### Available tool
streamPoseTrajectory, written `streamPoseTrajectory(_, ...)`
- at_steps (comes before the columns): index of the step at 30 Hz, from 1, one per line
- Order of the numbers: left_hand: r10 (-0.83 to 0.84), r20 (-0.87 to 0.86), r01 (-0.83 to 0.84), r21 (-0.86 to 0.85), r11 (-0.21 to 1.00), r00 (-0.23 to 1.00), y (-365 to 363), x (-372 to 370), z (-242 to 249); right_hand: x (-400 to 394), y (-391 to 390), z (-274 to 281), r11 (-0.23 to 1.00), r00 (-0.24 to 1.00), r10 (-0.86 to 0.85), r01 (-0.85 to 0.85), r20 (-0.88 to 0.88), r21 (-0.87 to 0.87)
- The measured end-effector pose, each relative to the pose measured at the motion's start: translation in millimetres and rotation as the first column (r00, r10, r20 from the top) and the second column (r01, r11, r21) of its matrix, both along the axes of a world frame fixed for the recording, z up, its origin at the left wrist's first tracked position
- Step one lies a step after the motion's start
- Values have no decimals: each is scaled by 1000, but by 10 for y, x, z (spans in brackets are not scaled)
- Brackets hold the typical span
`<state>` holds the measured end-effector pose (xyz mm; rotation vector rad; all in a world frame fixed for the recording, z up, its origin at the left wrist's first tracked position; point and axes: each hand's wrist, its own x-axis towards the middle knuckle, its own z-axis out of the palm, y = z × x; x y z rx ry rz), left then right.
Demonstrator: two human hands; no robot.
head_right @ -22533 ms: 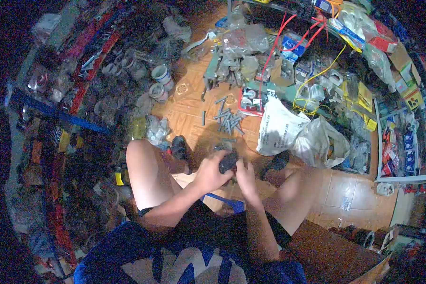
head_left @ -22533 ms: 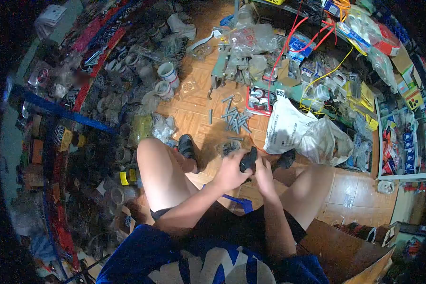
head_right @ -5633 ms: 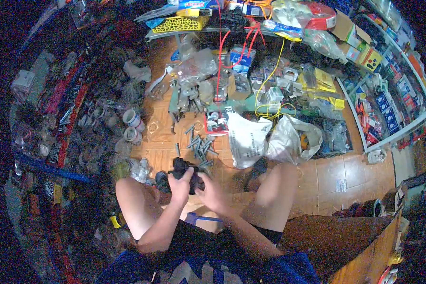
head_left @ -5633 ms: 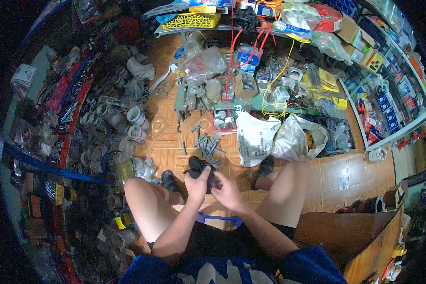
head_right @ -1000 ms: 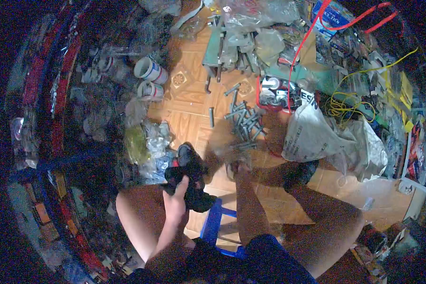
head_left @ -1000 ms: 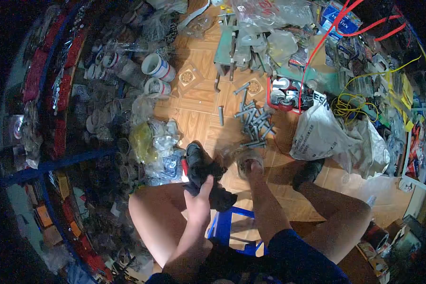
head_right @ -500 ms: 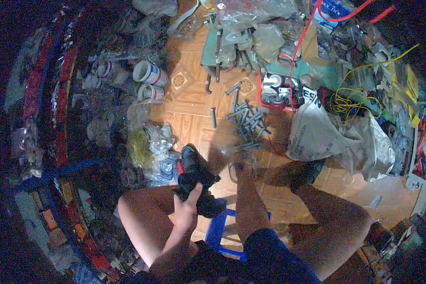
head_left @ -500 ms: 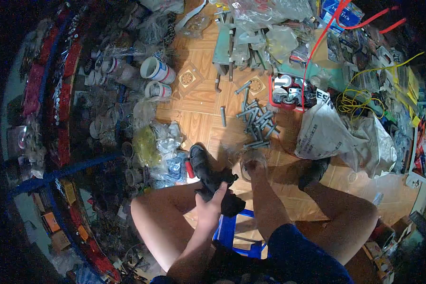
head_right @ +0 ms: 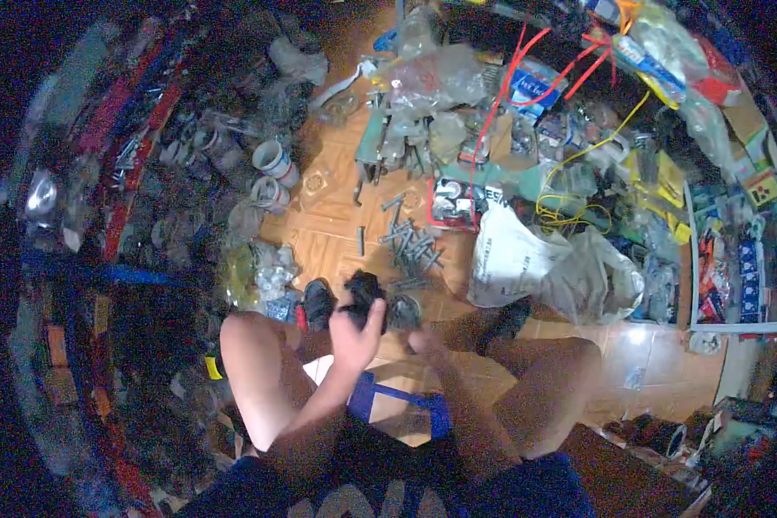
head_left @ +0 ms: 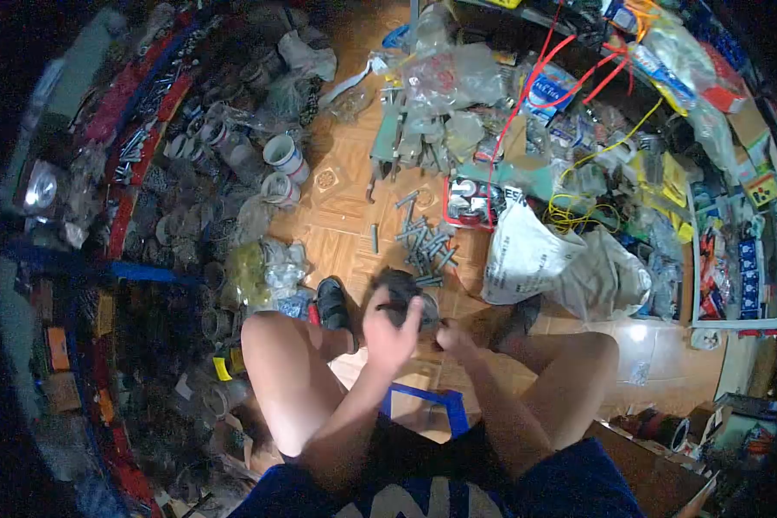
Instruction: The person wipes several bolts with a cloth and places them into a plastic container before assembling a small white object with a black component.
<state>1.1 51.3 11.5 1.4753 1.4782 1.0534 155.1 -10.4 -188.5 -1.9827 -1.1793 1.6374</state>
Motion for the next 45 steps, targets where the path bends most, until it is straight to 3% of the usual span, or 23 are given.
streamPoseTrajectory(1,-67,-122,83,132,988,990,-109,31,0,80,47,790,1000,1000,25,-25,-2,-2)
streamPoseTrajectory(4,-402,-383,501,208,840,832,-355,49,224,294,-177,1440,983,985,155,-161,71,93)
streamPoseTrajectory(6,-358,-368,473,293,831,858,-364,11,152,230,-365,2313,948,975,163,-196,148,250)
streamPoseTrajectory(8,-274,-351,398,352,847,895,-327,-19,281,179,-583,2414,946,973,148,-192,179,261)
streamPoseTrajectory(12,-457,-390,593,387,707,799,-591,28,502,68,-843,2114,896,983,12,-93,185,434)
streamPoseTrajectory(13,-491,-314,583,431,689,813,-649,63,477,24,-866,2141,868,980,-10,-89,197,488)
streamPoseTrajectory(16,-309,-115,330,343,880,944,-561,30,482,-104,-919,2486,849,993,-64,3,97,529)
streamPoseTrajectory(17,-217,-188,278,423,863,958,-460,40,374,-96,-919,2449,853,996,-60,15,71,522)
streamPoseTrajectory(19,-116,150,134,-113,985,982,-463,15,155,-74,-907,2309,858,998,-53,35,21,512)
streamPoseTrajectory(20,23,256,25,-180,983,967,-459,1,145,-54,-915,2277,867,997,-43,68,-62,494)
streamPoseTrajectory(22,361,569,-173,-357,918,739,-392,-31,55,-8,-915,2258,882,974,-28,130,-226,452)
streamPoseTrajectory(23,473,665,-165,-472,866,578,-384,-95,6,-3,-925,2246,860,961,-27,163,-277,483)
streamPoseTrajectory(27,183,914,397,-329,857,362,-712,-111,218,-3,-937,2169,828,943,-7,192,-333,527)
streamPoseTrajectory(28,105,876,431,-332,839,471,-827,-77,260,-17,-946,2132,837,950,-3,174,-313,519)
streamPoseTrajectory(29,59,912,504,-277,818,406,-890,-43,311,-23,-950,2099,850,934,19,173,-356,498)
streamPoseTrajectory(31,23,836,500,-349,793,548,-881,-76,282,14,-942,2042,872,898,56,169,-436,460)
streamPoseTrajectory(33,-31,817,577,-379,723,576,-817,-147,314,72,-957,1972,970,486,-31,224,-874,91)
streamPoseTrajectory(35,-97,797,627,-387,676,596,-809,-174,379,79,-1006,2210,970,7,-241,40,-971,-241)
streamPoseTrajectory(37,-169,772,654,-376,656,613,-831,-179,439,87,-1033,2162,956,192,-293,79,-937,-283)
streamPoseTrajectory(39,-207,675,549,-341,763,708,-808,-115,394,53,-1037,2164,947,418,-322,159,-850,-280)
streamPoseTrajectory(40,-210,599,482,-340,807,773,-794,-111,437,-43,-997,2077,951,368,-293,205,-882,-230)
streamPoseTrajectory(43,-124,466,260,-239,936,876,-685,-95,434,-95,-892,2142,914,941,-45,174,-335,366)
streamPoseTrajectory(45,-159,446,329,-333,884,881,-584,-213,364,-65,-866,2206,820,847,-327,475,-419,321)
